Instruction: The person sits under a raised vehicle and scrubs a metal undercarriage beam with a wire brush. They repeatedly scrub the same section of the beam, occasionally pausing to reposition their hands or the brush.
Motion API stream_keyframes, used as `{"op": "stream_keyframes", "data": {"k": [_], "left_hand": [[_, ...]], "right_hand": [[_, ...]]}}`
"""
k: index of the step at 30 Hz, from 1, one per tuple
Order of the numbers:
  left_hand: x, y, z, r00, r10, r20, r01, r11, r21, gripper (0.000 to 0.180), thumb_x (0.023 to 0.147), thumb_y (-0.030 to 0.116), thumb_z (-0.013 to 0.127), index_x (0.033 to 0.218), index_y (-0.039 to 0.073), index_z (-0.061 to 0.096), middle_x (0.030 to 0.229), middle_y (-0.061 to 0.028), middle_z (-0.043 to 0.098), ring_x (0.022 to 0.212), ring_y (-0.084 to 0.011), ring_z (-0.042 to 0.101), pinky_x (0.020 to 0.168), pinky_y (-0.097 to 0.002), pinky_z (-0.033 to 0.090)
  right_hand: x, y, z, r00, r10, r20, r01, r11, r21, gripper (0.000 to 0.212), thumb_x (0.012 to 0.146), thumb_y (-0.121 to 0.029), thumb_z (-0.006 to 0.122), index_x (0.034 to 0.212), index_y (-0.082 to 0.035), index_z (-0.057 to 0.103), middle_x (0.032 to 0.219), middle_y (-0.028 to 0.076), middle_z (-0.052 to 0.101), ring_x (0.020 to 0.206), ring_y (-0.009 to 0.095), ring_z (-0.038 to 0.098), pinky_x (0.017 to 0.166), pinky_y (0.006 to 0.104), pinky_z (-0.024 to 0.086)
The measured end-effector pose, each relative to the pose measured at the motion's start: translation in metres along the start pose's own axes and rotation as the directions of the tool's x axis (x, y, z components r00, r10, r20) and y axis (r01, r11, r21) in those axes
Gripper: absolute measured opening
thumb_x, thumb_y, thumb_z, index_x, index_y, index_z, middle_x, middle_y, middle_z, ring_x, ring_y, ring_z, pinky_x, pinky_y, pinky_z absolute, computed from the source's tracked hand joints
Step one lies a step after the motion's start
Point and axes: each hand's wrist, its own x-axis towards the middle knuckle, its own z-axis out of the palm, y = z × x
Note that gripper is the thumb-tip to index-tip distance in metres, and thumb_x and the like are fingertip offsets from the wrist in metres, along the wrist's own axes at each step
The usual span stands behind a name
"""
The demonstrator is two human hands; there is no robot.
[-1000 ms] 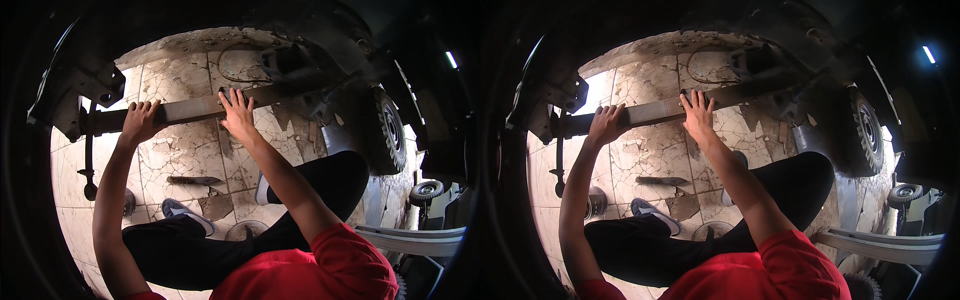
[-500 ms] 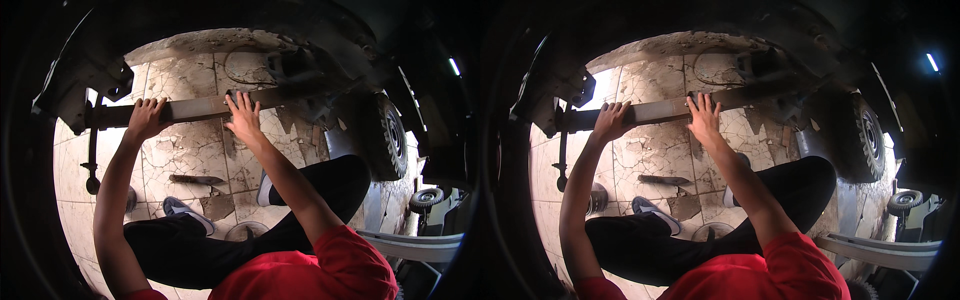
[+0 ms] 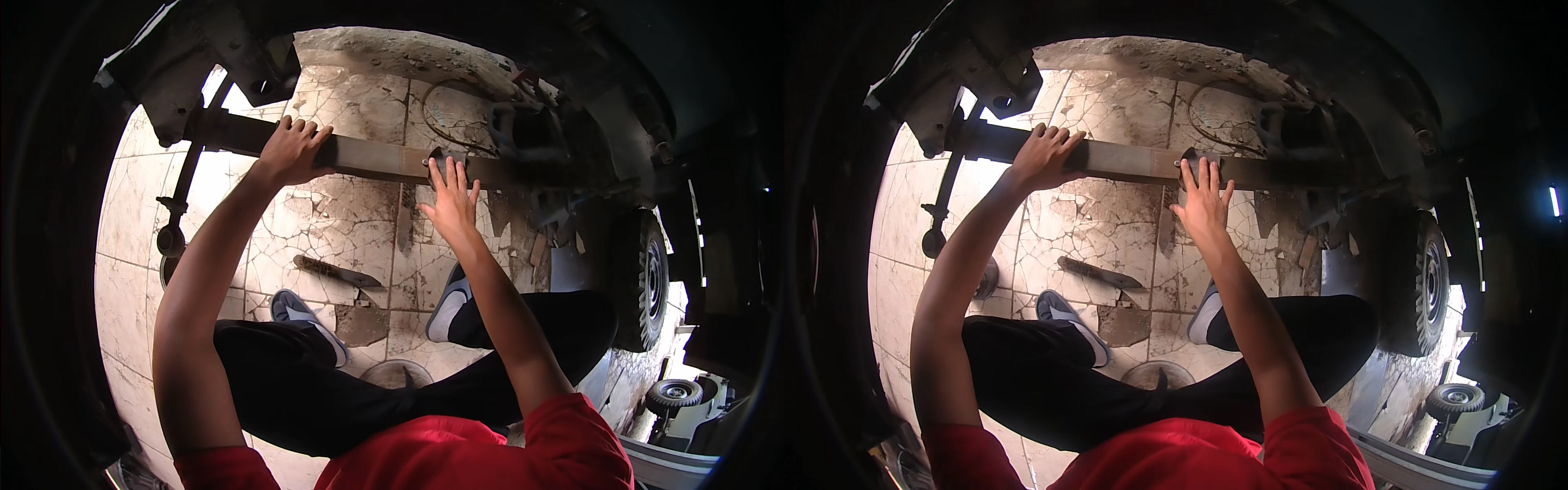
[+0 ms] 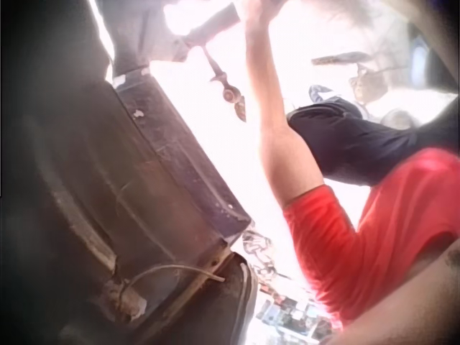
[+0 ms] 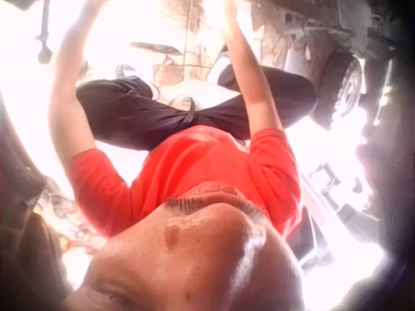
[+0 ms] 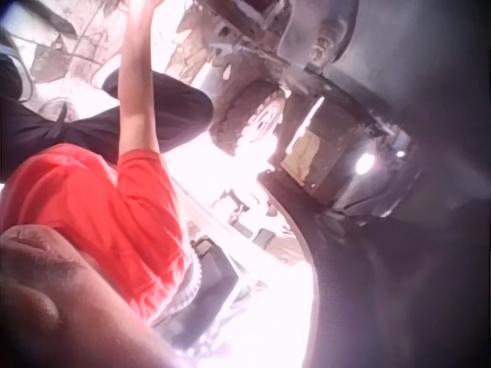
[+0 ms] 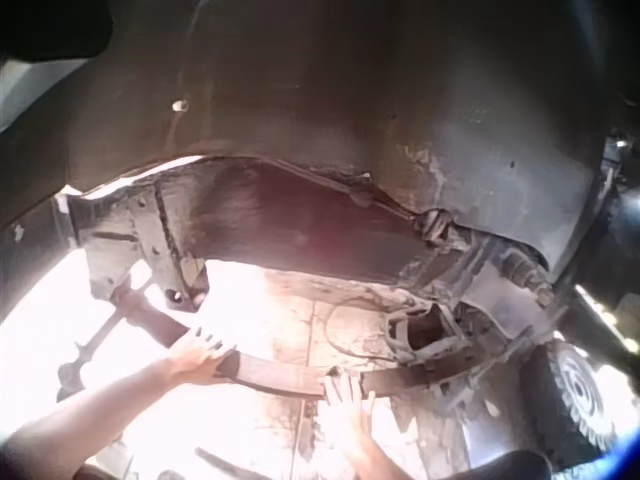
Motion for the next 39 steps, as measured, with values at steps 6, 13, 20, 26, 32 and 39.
{"op": "stream_keyframes", "data": {"k": [6,13,20,26,32,39], "left_hand": [[0.003,0.002,-0.001,1.000,0.003,0.013,-0.003,1.000,0.031,0.087,0.084,0.070,0.066,0.145,0.010,0.049,0.119,-0.0122,0.064,0.115,-0.0258,0.059,0.105,-0.0444,0.037],[0.000,0.001,0.003,0.999,-0.007,0.032,0.005,0.998,0.057,0.088,0.086,0.071,0.063,0.148,0.010,0.047,0.123,-0.0127,0.063,0.118,-0.0260,0.058,0.108,-0.0457,0.036],[0.005,0.003,-0.002,1.000,0.003,0.027,-0.003,1.000,0.016,0.087,0.085,0.069,0.066,0.147,0.010,0.048,0.121,-0.0126,0.063,0.117,-0.0262,0.059,0.107,-0.0457,0.037],[-0.002,-0.002,0.003,0.999,0.008,-0.041,-0.006,0.999,0.039,0.083,0.085,0.065,0.070,0.144,0.010,0.051,0.120,-0.0124,0.064,0.116,-0.0269,0.059,0.105,-0.0440,0.039],[0.005,0.003,-0.003,0.996,-0.007,0.085,0.005,1.000,0.024,0.090,0.085,0.071,0.064,0.149,0.011,0.047,0.128,-0.0138,0.063,0.123,-0.0264,0.057,0.109,-0.0479,0.037],[0.002,0.002,0.002,0.998,-0.011,0.063,0.008,0.999,0.053,0.091,0.086,0.073,0.062,0.150,0.011,0.045,0.126,-0.0134,0.063,0.123,-0.0266,0.057,0.109,-0.0471,0.036]], "right_hand": [[0.017,0.004,0.004,0.997,-0.005,-0.074,0.002,0.999,-0.038,0.102,0.084,-0.042,0.081,0.163,-0.025,0.020,0.167,0.015,0.021,0.154,0.034,0.019,0.118,0.0683,0.020],[-0.005,0.003,0.004,0.998,-0.029,-0.051,0.026,0.998,-0.055,0.100,0.085,-0.043,0.079,0.163,-0.025,0.020,0.167,0.015,0.021,0.154,0.035,0.020,0.118,0.0685,0.020],[0.000,0.002,0.003,0.999,-0.015,-0.044,0.009,0.992,-0.125,0.099,0.086,-0.049,0.076,0.163,-0.021,0.022,0.166,0.019,0.023,0.154,0.038,0.020,0.117,0.0687,0.020],[-0.004,-0.002,0.005,0.997,-0.048,-0.056,0.043,0.995,-0.085,0.098,0.087,-0.049,0.076,0.163,-0.021,0.021,0.165,0.020,0.023,0.153,0.038,0.020,0.117,0.0687,0.020],[0.008,0.006,-0.004,0.999,-0.022,-0.024,0.021,0.999,-0.035,0.098,0.087,-0.046,0.077,0.164,-0.022,0.021,0.167,0.019,0.021,0.154,0.038,0.019,0.117,0.0692,0.019],[0.003,0.002,0.002,0.999,-0.001,-0.035,0.001,1.000,0.006,0.098,0.086,-0.046,0.077,0.164,-0.024,0.022,0.167,0.019,0.022,0.154,0.037,0.019,0.117,0.0692,0.020]]}}
